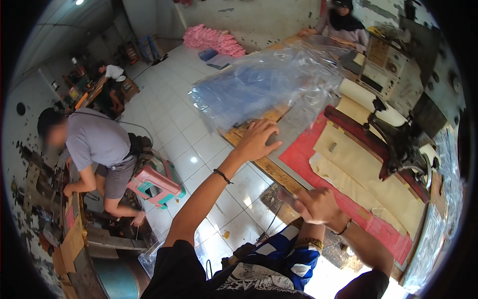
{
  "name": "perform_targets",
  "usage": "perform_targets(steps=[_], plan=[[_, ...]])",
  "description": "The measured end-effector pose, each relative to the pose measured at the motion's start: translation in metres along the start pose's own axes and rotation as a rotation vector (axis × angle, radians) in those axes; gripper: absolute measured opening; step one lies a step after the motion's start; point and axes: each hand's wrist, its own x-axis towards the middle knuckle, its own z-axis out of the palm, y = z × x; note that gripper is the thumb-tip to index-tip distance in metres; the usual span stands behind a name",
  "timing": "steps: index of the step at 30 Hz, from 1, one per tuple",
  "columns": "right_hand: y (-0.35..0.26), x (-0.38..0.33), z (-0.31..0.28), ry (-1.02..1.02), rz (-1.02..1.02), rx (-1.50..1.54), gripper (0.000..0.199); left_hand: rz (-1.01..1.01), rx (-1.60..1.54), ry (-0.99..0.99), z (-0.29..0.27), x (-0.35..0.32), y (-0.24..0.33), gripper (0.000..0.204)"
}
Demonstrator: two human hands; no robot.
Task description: The person handles clear plastic sheets at a workbench, aligns them on the bed of a heat press machine, and folds them. They point at the machine's control panel and sort through a stack of plastic bags.
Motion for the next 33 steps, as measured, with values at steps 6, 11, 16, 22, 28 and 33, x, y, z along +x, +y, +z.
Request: perform_targets(steps=[6, 11, 16, 22, 28, 33], plan=[[0.006, -0.002, -0.001, 0.041, -0.110, -0.064, 0.019, 0.011, 0.047, -0.015, -0.003, 0.001, 0.003, 0.038], [0.001, -0.004, -0.009, 0.103, -0.144, 0.046, 0.017, 0.022, 0.058, -0.024, 0.002, 0.004, 0.006, 0.039], [0.006, -0.011, -0.004, 0.075, -0.067, -0.073, 0.027, 0.081, 0.094, -0.027, 0.001, 0.003, 0.007, 0.043], [0.006, -0.007, 0.001, 0.042, 0.000, -0.135, 0.027, -0.105, -0.076, 0.130, 0.007, -0.006, 0.005, 0.044], [-0.006, -0.009, -0.017, 0.184, 0.042, -0.054, 0.026, -0.023, 0.172, -0.080, -0.001, -0.002, 0.008, 0.050], [-0.003, -0.005, -0.012, 0.116, 0.019, -0.134, 0.031, -0.028, 0.017, 0.098, 0.000, -0.005, 0.010, 0.048]])
